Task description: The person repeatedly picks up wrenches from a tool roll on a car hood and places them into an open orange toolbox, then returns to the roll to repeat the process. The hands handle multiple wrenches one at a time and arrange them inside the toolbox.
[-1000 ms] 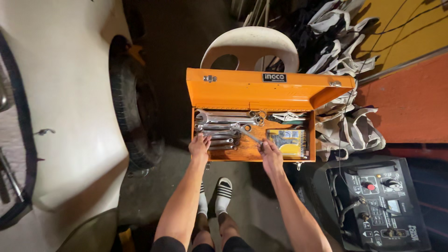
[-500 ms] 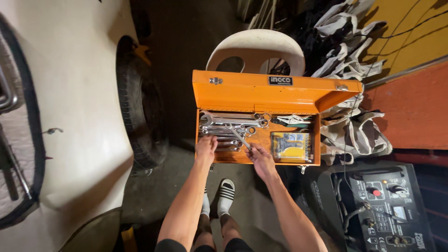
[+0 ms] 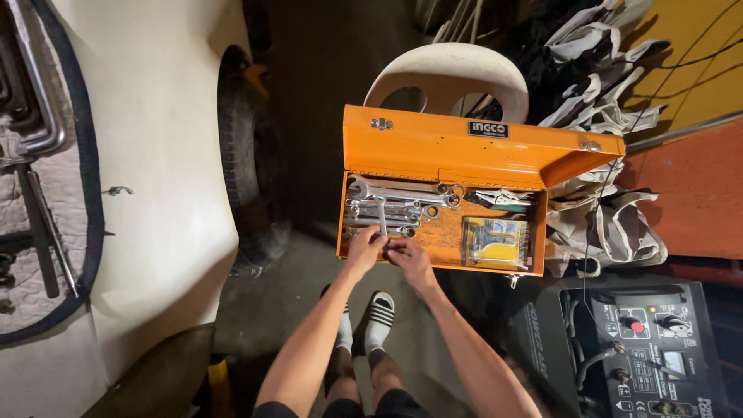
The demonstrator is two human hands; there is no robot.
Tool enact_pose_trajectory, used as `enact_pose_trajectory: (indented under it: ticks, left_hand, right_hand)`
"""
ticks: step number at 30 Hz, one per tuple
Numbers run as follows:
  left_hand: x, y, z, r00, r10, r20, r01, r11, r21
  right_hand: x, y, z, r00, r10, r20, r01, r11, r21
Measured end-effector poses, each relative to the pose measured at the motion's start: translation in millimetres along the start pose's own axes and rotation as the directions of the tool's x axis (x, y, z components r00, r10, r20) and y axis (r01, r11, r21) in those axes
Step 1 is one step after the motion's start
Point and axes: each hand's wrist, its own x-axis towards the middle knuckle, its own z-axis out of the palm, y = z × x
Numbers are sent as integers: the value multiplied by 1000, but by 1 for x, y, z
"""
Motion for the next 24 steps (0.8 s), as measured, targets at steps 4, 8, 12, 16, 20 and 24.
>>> enact_pose_trajectory:
  ticks: [4, 8, 12, 16, 20, 24]
  left_hand:
    - [10, 7, -17, 955, 297, 13, -287, 910, 299]
    - [19, 16, -43, 921, 357, 156, -389, 817, 425]
    - [22, 8, -48, 980, 198, 15, -192, 930, 313]
    - [18, -21, -16, 947, -282, -152, 153, 815, -559]
    - [6, -48, -4, 933, -311, -182, 145, 786, -602]
    - [1, -43, -10, 945, -277, -174, 171, 871, -461]
  right_hand:
    - [13, -34, 1, 981, -110, -157, 92, 989, -119]
    - [23, -54, -24, 983, -101, -155, 94, 994, -54]
    - [22, -34, -47, 997, -21, -76, 19, 999, -26]
    - [18, 2, -48, 991, 87, -103, -72, 986, 148]
    - [14, 19, -49, 986, 122, -111, -107, 985, 137]
    - [26, 20, -49, 985, 106, -138, -101, 994, 40]
